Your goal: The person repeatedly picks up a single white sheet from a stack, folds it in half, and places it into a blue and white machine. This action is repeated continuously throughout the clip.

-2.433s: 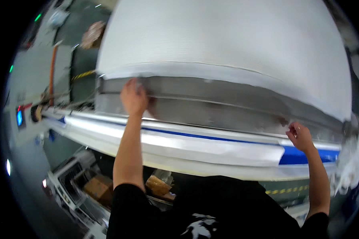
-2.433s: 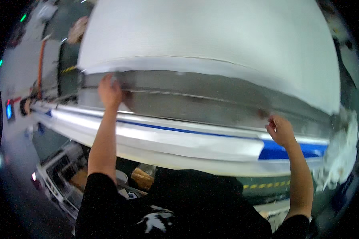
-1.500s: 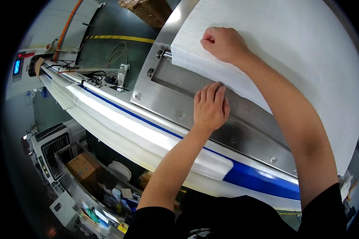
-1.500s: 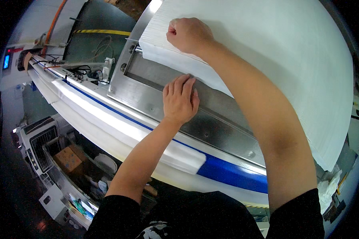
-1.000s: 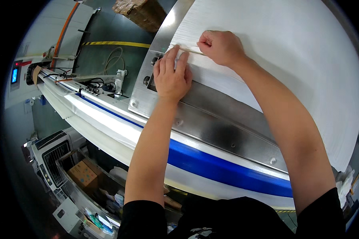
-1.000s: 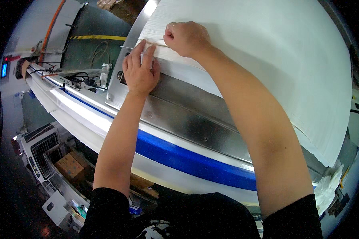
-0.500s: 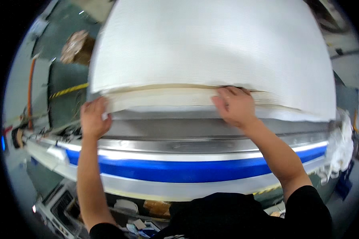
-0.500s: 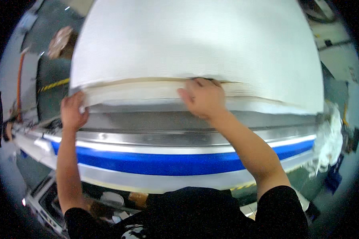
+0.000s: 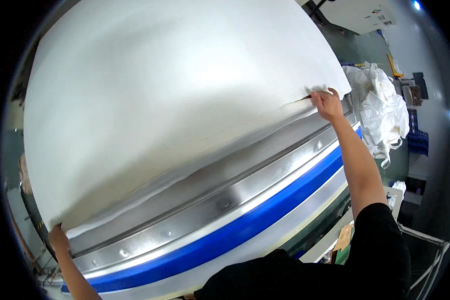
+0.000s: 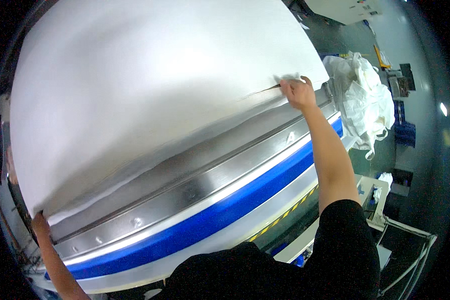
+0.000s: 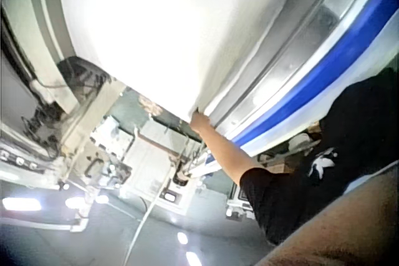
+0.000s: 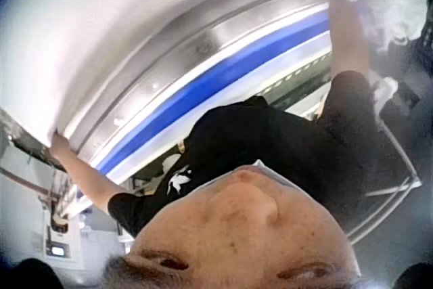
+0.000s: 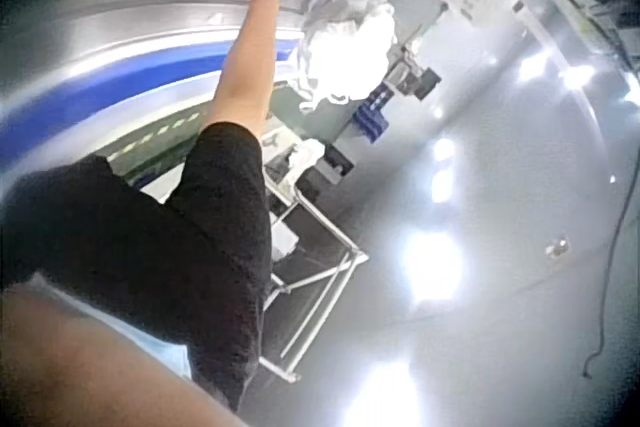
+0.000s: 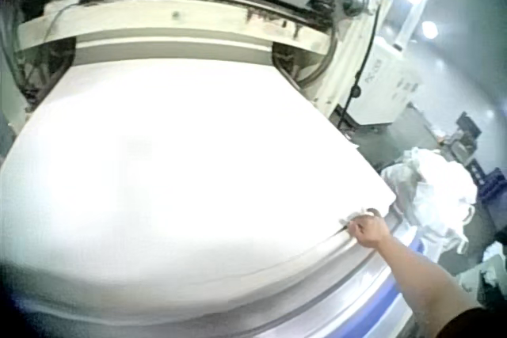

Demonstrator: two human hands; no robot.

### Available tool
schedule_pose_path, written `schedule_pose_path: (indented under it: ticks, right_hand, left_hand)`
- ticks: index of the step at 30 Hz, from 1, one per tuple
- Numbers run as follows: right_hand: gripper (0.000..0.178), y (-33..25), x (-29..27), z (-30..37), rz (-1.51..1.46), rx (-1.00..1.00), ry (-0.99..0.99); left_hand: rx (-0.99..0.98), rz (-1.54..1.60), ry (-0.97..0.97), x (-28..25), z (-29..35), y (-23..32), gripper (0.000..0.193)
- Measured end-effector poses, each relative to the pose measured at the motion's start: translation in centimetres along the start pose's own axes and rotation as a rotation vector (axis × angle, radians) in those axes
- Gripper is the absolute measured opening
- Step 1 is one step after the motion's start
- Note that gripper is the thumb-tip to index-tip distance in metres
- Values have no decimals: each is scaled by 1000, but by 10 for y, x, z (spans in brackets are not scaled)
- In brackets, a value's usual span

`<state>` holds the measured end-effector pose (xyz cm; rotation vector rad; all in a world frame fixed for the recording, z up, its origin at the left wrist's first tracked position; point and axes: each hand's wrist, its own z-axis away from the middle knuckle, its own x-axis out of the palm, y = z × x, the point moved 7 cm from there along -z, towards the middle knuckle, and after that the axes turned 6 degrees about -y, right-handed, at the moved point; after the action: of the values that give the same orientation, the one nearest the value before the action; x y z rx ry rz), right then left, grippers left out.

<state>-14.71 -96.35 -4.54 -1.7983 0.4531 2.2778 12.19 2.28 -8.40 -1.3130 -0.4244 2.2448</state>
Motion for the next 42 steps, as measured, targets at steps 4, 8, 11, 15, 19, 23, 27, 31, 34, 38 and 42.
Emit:
schedule_pose_path:
  ticks: [4, 8, 11, 15, 19, 23, 27, 31, 34, 38, 42]
  right_hand:
    - [52, 77, 12, -21, 64, 26, -114]
    - [34, 172, 21, -21, 284, -14, -258]
    - [39, 163, 20, -25, 208, 73, -337]
    - [36, 167, 34, -32, 223, 145, -243]
    - [41, 188, 17, -7, 123, 109, -182]
    - [42, 222, -17, -1, 125, 122, -245]
    - [45, 287, -56, 18, 67, -13, -185]
    - [44, 297, -58, 49, 156, -58, -287]
    - [43, 314, -60, 91, 222, -48, -350]
    - [45, 282, -16, 142, 189, -68, -453]
    - [38, 253, 30, 178, 307, -81, -682]
  left_hand:
    - [-52, 71, 65, 46, -14, -49, 19]
    - [70, -21, 90, 59, -20, -67, 20]
    - [82, 7, 63, 72, -17, -64, 20]
    - [62, -324, 71, 70, 5, -71, 19]
    - [-52, -174, -89, 22, 4, -31, 32]
    - [-77, -45, -50, -62, 48, 0, 40]
    - [-169, -55, -115, -88, 85, -40, 39]
    - [-8, -66, -127, -62, 124, -84, 37]
    - [148, -157, -111, -21, 154, -78, 39]
    - [21, -163, -542, 34, 201, -48, 39]
    - [179, -376, -792, 68, 229, -10, 38]
